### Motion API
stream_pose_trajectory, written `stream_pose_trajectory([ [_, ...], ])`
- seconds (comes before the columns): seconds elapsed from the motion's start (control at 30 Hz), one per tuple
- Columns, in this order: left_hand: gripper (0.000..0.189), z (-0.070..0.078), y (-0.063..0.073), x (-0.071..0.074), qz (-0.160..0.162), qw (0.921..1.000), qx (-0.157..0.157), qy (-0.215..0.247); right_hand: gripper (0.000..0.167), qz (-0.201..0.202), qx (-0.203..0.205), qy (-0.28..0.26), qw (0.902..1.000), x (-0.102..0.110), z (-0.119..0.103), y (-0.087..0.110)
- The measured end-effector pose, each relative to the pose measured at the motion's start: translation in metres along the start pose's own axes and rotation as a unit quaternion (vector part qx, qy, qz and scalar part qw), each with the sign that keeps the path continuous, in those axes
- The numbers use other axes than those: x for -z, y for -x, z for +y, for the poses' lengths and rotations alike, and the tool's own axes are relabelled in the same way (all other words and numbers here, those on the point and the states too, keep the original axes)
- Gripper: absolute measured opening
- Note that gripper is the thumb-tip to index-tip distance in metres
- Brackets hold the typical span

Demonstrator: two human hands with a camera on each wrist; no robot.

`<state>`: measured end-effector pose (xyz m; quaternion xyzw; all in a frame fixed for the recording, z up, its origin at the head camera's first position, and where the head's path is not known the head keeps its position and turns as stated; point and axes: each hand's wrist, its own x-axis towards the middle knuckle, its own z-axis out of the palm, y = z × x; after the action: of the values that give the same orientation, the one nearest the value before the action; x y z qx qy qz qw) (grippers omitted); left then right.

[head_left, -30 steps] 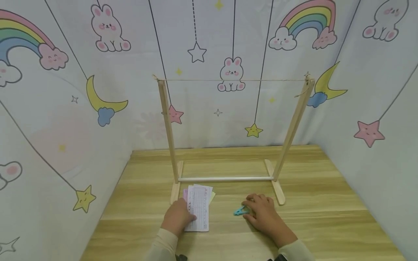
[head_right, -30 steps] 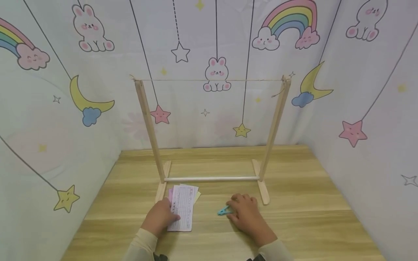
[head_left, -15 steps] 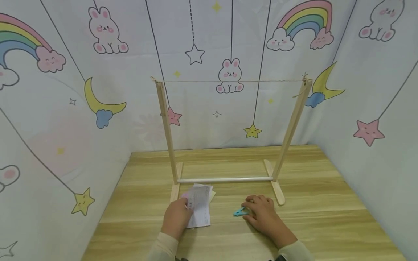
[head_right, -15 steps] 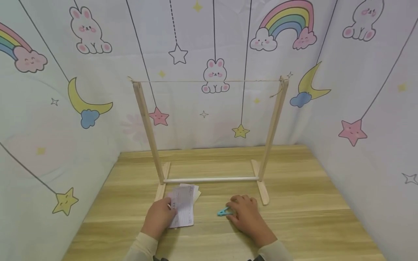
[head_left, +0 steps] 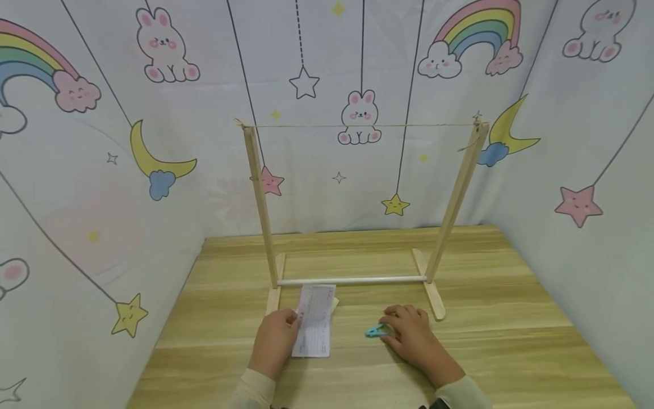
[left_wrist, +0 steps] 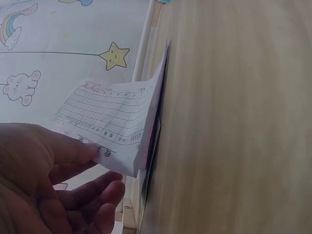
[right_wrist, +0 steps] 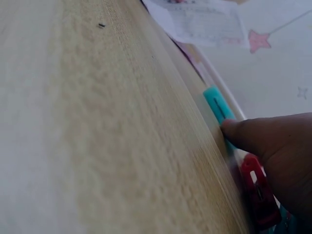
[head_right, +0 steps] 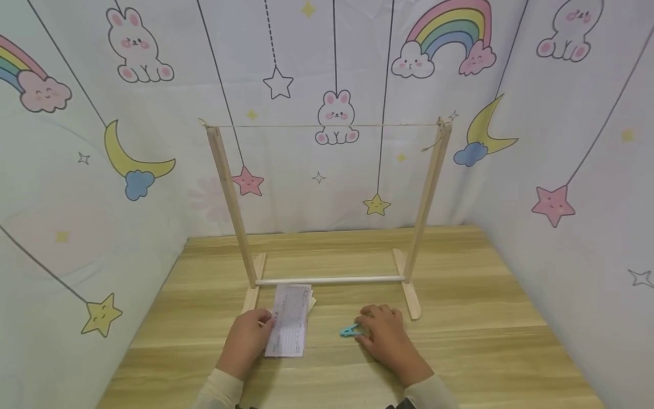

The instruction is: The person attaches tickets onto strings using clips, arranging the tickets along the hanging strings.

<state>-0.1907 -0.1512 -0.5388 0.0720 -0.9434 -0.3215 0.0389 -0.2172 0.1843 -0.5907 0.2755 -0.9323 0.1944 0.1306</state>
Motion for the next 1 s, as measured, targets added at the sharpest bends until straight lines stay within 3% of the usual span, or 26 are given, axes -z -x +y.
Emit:
stream_pose_trajectory([
  [0.23, 0.008, -0.005, 0.000, 0.004, 0.050, 0.9948, -0.035, 0.082, 0.033, 0.032, 0.012, -0.018, 0.9993, 0.000, 0.001, -0.001],
  [0.4, 0.009, 0.000, -0.002, 0.015, 0.079, 0.9851, -0.032, 0.149, 0.034, 0.064, 0.030, -0.103, 0.9921, 0.013, -0.001, -0.004],
  [0.53, 0.014, 0.010, -0.008, 0.036, 0.116, 0.9747, -0.035, 0.188, 0.037, 0.063, 0.022, -0.165, 0.9841, 0.037, -0.002, -0.015],
  [0.7, 0.015, 0.026, -0.031, 0.073, 0.166, 0.9594, -0.099, 0.205, 0.032, 0.096, 0.006, -0.178, 0.9793, 0.095, -0.011, -0.047],
  [0.8, 0.018, 0.043, -0.047, 0.100, 0.166, 0.9559, -0.108, 0.217, 0.025, 0.102, 0.011, -0.183, 0.9778, 0.140, -0.020, -0.074],
  [1.0, 0.022, 0.077, -0.074, 0.153, 0.153, 0.9519, -0.141, 0.225, 0.030, 0.124, 0.152, -0.223, 0.9550, 0.234, -0.050, -0.144],
])
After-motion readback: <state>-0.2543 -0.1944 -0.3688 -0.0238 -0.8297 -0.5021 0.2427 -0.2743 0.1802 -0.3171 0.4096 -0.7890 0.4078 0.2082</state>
